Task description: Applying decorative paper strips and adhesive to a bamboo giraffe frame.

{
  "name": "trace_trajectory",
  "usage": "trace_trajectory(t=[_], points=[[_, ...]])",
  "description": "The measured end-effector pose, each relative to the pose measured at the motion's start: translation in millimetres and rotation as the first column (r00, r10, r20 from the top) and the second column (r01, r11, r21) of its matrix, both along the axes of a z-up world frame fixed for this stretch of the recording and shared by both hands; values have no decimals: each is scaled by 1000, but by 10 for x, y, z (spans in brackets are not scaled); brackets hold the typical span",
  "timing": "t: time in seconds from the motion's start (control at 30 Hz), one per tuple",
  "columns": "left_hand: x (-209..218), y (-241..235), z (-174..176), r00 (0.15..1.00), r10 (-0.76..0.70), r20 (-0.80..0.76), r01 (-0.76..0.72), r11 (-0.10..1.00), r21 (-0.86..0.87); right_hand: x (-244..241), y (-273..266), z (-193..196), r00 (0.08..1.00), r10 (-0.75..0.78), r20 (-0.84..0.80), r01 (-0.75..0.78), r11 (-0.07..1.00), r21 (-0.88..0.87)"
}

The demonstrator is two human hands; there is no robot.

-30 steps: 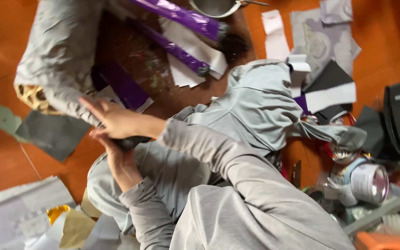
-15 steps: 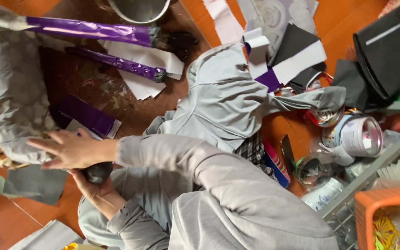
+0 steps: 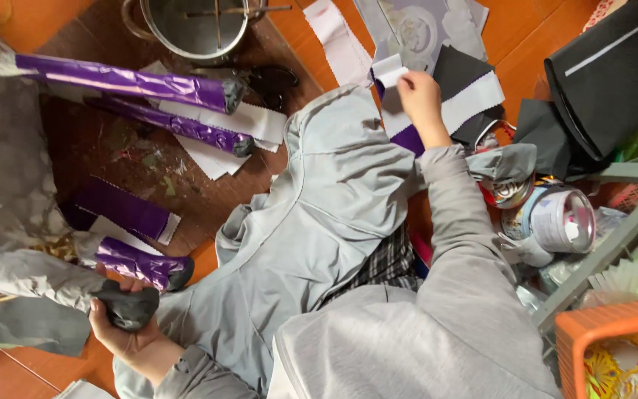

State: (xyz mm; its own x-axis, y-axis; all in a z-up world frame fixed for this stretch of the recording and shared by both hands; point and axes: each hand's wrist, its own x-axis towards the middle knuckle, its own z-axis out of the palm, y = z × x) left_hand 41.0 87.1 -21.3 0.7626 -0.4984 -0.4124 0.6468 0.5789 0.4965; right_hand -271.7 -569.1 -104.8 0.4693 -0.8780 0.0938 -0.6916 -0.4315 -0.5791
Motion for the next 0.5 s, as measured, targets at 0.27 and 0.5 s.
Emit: trace_trajectory(t=[0.27,0.5], points=[[11,-57,-4,997,14,76,-21,995,100,-294,-491,-1050,936,-339,100,322,934,153],[-127,-261,391,897,141,420,-367,767,526,-648,-666,363,989,-141,-38,144,911,385]])
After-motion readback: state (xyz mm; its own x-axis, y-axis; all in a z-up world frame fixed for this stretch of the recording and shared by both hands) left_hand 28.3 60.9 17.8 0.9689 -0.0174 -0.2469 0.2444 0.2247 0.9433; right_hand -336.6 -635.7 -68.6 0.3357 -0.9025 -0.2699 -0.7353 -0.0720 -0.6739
